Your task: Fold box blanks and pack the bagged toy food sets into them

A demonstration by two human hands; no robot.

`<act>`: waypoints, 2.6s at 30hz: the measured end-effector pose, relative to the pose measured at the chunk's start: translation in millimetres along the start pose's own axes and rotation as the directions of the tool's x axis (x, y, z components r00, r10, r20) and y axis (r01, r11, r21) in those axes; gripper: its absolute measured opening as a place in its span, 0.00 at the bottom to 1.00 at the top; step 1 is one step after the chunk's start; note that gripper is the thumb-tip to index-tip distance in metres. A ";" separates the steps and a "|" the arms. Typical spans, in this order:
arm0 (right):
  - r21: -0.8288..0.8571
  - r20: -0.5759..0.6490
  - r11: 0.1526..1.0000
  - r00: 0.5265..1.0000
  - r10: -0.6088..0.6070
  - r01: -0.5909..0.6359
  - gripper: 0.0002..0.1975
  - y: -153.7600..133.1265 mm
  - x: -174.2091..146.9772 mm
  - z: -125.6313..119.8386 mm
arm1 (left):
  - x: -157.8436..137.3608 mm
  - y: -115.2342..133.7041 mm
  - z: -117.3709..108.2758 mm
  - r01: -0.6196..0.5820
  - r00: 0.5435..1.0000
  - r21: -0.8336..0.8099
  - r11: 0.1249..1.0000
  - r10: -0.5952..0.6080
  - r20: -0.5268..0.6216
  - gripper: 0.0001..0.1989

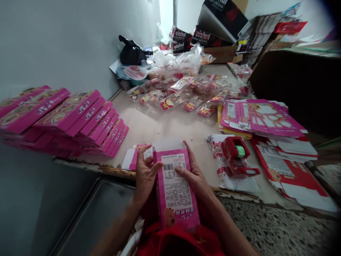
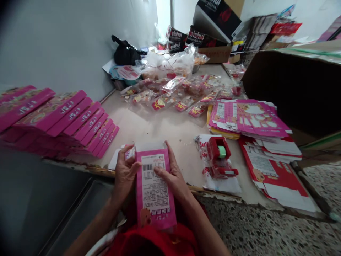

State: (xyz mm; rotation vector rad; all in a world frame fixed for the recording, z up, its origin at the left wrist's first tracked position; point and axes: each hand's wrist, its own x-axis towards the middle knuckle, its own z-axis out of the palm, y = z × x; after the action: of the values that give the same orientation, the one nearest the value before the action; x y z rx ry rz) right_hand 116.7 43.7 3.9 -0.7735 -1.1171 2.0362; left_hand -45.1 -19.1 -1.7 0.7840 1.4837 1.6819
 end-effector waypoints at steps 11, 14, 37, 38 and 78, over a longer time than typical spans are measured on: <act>-0.552 -0.290 0.833 0.928 -0.234 0.038 0.22 14.8 11.6 -29.8 | 18.4 -30.4 2.7 0.274 0.912 0.047 0.961 -0.275 0.303 0.15; -0.483 -0.295 0.874 0.929 -0.222 0.055 0.15 10.4 15.9 -40.6 | 27.2 -32.1 10.1 0.321 0.909 -0.075 0.944 -0.284 0.306 0.17; -0.760 0.043 0.602 0.943 -0.330 0.245 0.10 -14.4 8.9 -64.8 | 34.9 -24.9 5.2 0.257 0.909 0.028 0.966 -0.251 0.332 0.13; -0.728 0.043 0.643 0.952 -0.303 0.238 0.10 -14.2 6.8 -64.3 | 33.2 -24.1 5.4 0.235 0.918 0.015 0.972 -0.228 0.324 0.12; -0.619 -0.542 0.766 0.800 -0.258 -0.172 0.19 -101.8 -63.5 -134.5 | -6.2 26.9 41.8 -0.301 0.920 0.269 0.915 0.204 0.335 0.05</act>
State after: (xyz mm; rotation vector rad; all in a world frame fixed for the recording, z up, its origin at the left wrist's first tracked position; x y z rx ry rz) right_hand 284.3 97.7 42.6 -1.5907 -1.4136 1.1482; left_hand -10.6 -3.4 31.0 1.3988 1.4980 1.4356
